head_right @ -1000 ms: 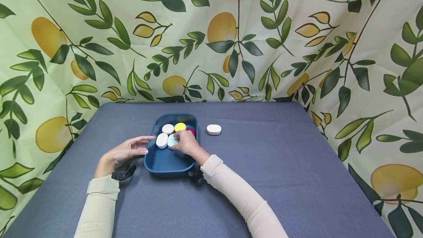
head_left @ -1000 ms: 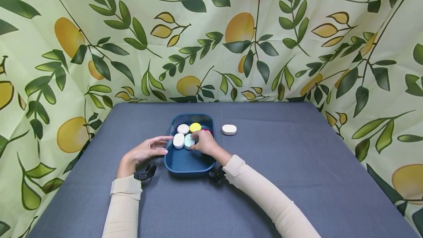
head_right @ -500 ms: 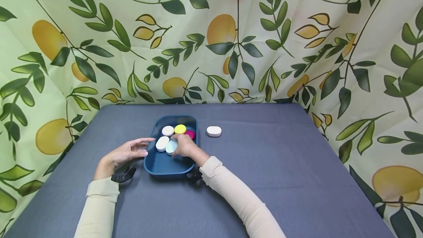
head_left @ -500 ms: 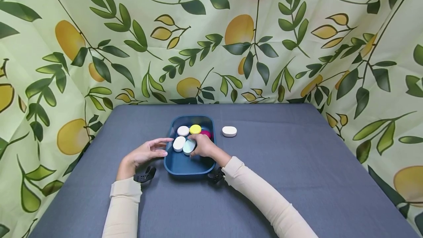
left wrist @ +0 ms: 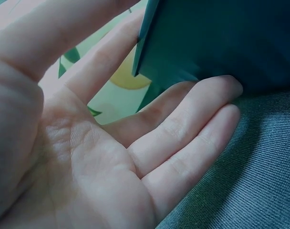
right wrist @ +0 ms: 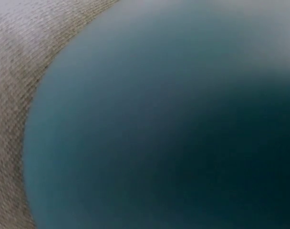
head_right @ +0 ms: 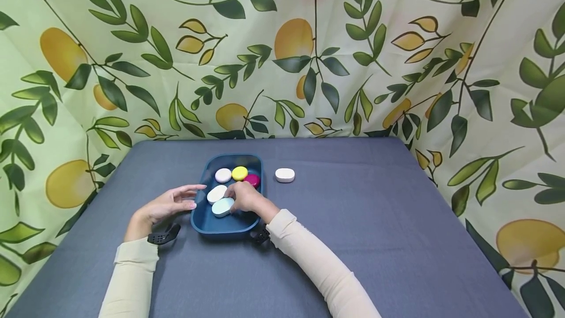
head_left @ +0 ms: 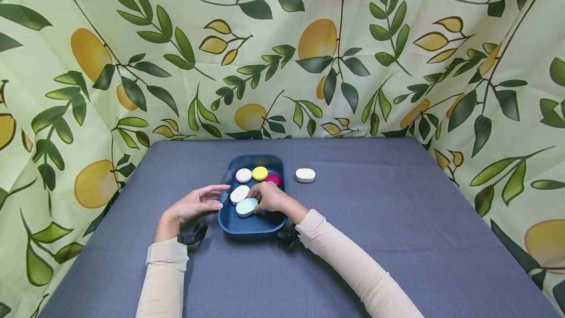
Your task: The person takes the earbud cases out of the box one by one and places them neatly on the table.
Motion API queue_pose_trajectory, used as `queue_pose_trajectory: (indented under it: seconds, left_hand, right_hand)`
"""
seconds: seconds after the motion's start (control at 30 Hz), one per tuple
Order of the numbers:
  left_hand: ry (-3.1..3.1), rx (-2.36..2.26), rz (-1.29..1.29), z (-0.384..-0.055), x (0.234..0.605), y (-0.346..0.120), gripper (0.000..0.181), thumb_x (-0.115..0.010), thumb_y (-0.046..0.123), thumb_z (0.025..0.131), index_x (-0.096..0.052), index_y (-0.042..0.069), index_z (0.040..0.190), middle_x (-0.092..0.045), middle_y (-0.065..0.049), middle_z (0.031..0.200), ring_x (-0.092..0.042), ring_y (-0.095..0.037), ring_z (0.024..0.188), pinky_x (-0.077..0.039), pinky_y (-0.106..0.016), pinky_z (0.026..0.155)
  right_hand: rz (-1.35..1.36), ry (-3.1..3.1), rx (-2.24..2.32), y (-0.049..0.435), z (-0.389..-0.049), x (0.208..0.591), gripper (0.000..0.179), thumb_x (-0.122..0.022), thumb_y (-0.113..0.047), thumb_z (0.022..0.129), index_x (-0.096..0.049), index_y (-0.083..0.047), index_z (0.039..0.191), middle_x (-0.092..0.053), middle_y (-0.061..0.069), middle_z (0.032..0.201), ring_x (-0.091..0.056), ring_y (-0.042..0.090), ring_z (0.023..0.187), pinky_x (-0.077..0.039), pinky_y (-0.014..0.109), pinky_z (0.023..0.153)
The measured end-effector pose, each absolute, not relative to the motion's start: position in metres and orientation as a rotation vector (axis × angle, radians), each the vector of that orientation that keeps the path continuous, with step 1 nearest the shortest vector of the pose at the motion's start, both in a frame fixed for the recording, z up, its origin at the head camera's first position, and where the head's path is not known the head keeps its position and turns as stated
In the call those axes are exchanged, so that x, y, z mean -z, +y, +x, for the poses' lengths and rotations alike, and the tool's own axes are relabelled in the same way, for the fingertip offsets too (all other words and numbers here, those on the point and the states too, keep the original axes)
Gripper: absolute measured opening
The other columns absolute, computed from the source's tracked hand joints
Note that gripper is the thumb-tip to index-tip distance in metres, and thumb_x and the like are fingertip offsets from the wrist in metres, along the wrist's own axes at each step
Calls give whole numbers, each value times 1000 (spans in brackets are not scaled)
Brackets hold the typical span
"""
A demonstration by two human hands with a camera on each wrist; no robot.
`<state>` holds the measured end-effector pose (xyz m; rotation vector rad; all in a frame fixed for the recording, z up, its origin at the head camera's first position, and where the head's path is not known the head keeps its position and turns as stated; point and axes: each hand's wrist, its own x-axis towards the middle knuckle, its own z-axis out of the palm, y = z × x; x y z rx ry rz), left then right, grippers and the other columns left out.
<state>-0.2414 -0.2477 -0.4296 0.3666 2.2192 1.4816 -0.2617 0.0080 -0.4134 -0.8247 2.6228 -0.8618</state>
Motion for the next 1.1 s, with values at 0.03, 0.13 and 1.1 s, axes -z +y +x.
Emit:
queue_pose_trajectory:
  seconds: [0.03, 0.13, 1.1]
  left_hand:
    - [2219, -1480, 363, -241, 430, -248, 60, -65, 20, 91, -41, 10, 145, -31, -27, 153, -32, -44, 140, -38, -55, 110]
    - [2222, -1480, 352, -240, 431, -248, 61, -66, 21, 91, -41, 10, 145, -32, -26, 153, -33, -44, 140, -38, -56, 110]
    - [2206, -1487, 361, -242, 431, -248, 64, -67, 23, 90, -40, 10, 146, -33, -28, 151, -37, -45, 138, -36, -58, 110]
  right_hand:
    - [-831, 2611, 869, 8, -262, 414, 36, -82, -4, 73, -70, -1, 107, -74, 14, 103, -68, 20, 87, -55, 25, 80]
    - [-838, 2584, 869, 7, -261, 415, 36, -83, -6, 72, -70, 0, 106, -74, 14, 101, -65, 17, 83, -55, 23, 78]
    - [-967, 2494, 1158, 62, -257, 387, 38, -83, -13, 73, -71, -2, 107, -75, 13, 102, -71, 15, 88, -57, 23, 81]
